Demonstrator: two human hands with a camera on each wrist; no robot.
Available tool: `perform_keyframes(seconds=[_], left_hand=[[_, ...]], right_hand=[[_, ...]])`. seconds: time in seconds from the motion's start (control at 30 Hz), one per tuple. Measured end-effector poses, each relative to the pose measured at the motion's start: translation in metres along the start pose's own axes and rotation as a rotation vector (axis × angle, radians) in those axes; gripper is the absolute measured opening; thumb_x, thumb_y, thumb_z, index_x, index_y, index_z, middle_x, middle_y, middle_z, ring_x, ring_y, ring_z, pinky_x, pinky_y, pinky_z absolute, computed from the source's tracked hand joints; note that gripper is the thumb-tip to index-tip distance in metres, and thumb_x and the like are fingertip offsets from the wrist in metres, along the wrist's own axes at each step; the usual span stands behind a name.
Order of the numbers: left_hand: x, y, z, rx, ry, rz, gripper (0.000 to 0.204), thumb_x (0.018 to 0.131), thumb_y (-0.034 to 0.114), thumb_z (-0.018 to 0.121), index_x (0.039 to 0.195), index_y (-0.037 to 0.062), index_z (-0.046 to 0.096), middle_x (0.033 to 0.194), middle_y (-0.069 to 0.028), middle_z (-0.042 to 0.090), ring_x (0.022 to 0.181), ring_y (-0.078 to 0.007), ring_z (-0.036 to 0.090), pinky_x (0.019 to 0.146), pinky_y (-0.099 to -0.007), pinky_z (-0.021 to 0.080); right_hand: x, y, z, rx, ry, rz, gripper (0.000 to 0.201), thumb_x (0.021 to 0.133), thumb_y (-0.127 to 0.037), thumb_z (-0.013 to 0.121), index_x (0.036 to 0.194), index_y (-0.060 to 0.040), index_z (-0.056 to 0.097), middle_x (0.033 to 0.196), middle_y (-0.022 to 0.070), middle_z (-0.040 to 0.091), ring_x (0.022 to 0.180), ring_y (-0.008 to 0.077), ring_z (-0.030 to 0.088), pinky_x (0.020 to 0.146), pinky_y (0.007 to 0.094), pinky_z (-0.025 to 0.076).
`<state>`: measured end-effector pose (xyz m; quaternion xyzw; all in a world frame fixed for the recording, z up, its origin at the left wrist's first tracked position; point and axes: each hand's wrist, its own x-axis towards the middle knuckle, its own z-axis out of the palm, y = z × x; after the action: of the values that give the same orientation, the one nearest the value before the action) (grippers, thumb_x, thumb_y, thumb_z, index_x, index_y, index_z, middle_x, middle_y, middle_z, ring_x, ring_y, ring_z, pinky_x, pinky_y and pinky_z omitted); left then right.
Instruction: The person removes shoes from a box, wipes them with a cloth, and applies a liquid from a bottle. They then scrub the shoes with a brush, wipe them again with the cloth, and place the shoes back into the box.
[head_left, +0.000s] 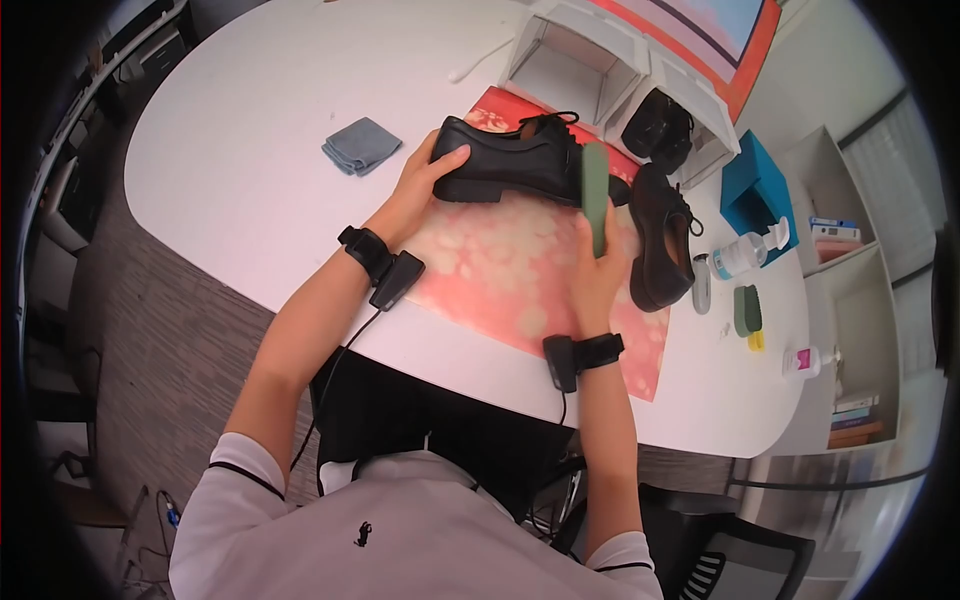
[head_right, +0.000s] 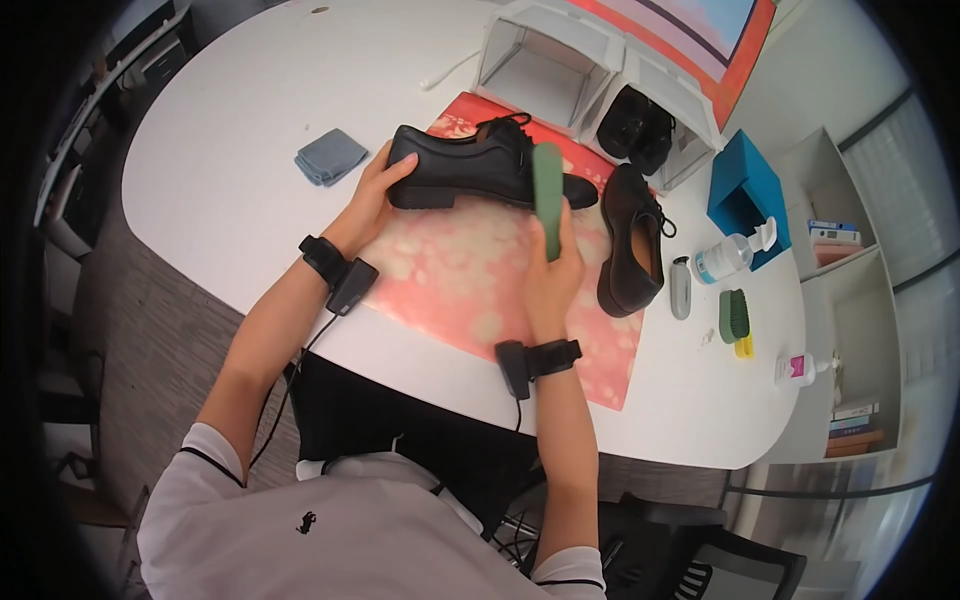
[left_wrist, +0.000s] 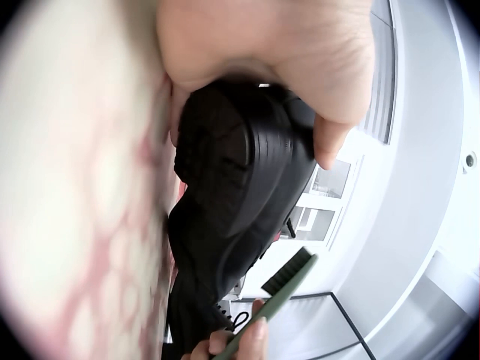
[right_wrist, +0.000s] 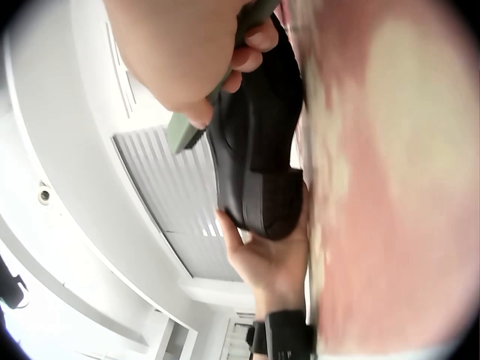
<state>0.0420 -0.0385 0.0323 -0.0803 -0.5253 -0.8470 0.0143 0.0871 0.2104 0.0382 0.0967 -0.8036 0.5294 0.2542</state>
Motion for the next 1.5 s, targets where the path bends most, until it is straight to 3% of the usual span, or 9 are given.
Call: perform_keyframes(seconds=[0.07,0.3,0.4,0.6,0.83,1.13,1.37,1.47,1.5], left_hand=[[0.0,-0.001,0.0,0.003,0.0,0.002,0.055,0.095,0.033,0.065,0.138,0.0038,0.046,0.131,-0.0097,0.056,0.12,-0.017,0.055,0.102,-0.0325,0.045],[0.0,-0.002,0.003,-0.007,0.041,-0.009,0.058,0.095,0.035,0.065,0.139,0.0029,0.044,0.132,-0.0105,0.055,0.121,-0.0177,0.054,0.102,-0.0326,0.045],[0.0,0.0,0.002,0.003,0.041,-0.005,0.059,0.096,0.037,0.064,0.14,0.0022,0.044,0.132,-0.0109,0.055,0.122,-0.0177,0.054,0.103,-0.0323,0.044],[0.005,-0.005,0.0,0.028,0.091,0.009,0.063,0.098,0.044,0.059,0.138,-0.0024,0.042,0.13,-0.012,0.055,0.12,-0.017,0.054,0.103,-0.0318,0.043],[0.007,-0.01,-0.002,0.042,0.116,-0.016,0.065,0.1,0.047,0.056,0.138,-0.0032,0.042,0.129,-0.0123,0.056,0.119,-0.016,0.053,0.104,-0.0304,0.041],[0.005,-0.008,-0.001,0.122,0.074,0.03,0.063,0.1,0.046,0.055,0.138,-0.0013,0.042,0.131,-0.0116,0.056,0.122,-0.0156,0.052,0.105,-0.0291,0.039],[0.006,-0.009,-0.003,0.083,0.051,0.026,0.062,0.1,0.045,0.055,0.14,0.0006,0.041,0.133,-0.0117,0.054,0.124,-0.0166,0.051,0.106,-0.0296,0.039],[0.002,-0.004,0.001,0.141,0.035,0.037,0.062,0.1,0.045,0.055,0.142,0.0015,0.039,0.135,-0.0118,0.052,0.126,-0.017,0.05,0.107,-0.0301,0.038],[0.0,-0.003,0.002,0.154,0.028,0.041,0.062,0.1,0.044,0.055,0.143,0.0017,0.038,0.136,-0.0119,0.052,0.126,-0.017,0.049,0.107,-0.0303,0.037]], right_hand=[[0.003,0.008,-0.005,-0.028,0.003,0.065,0.054,0.094,-0.015,0.065,0.144,-0.0027,0.049,0.118,0.0145,0.069,0.094,0.0129,0.063,0.082,0.0282,0.05],[-0.019,-0.011,0.031,-0.042,-0.289,-0.064,0.053,0.094,-0.017,0.065,0.144,-0.0123,0.05,0.118,0.0221,0.067,0.1,0.0334,0.067,0.087,0.0358,0.051],[-0.014,0.005,0.023,-0.142,-0.135,-0.255,0.053,0.094,-0.017,0.065,0.143,-0.0085,0.051,0.116,0.0203,0.068,0.098,0.0277,0.069,0.085,0.0341,0.051],[-0.002,0.014,-0.005,-0.074,0.028,0.04,0.05,0.094,-0.016,0.065,0.14,-0.0002,0.052,0.113,0.0181,0.07,0.094,0.0186,0.068,0.082,0.0302,0.051],[-0.014,-0.004,0.024,-0.074,-0.229,0.072,0.05,0.094,-0.019,0.065,0.141,-0.0062,0.053,0.113,0.0213,0.069,0.099,0.0296,0.069,0.084,0.0335,0.052],[-0.004,0.011,0.002,-0.061,-0.041,-0.026,0.049,0.096,-0.015,0.063,0.141,-0.001,0.051,0.113,0.0136,0.071,0.091,0.0195,0.068,0.082,0.0326,0.052],[-0.023,-0.005,0.031,-0.062,-0.337,-0.098,0.052,0.093,-0.015,0.066,0.141,-0.0041,0.051,0.123,0.0209,0.066,0.101,0.0293,0.069,0.088,0.0325,0.051],[-0.018,-0.003,0.025,-0.084,-0.156,-0.223,0.052,0.093,-0.014,0.065,0.142,-0.0039,0.05,0.127,0.0204,0.064,0.105,0.0287,0.068,0.091,0.0325,0.05],[-0.013,-0.003,0.02,-0.033,-0.131,-0.122,0.052,0.094,-0.014,0.065,0.143,-0.0038,0.05,0.127,0.02,0.064,0.107,0.0287,0.067,0.092,0.0327,0.049]])
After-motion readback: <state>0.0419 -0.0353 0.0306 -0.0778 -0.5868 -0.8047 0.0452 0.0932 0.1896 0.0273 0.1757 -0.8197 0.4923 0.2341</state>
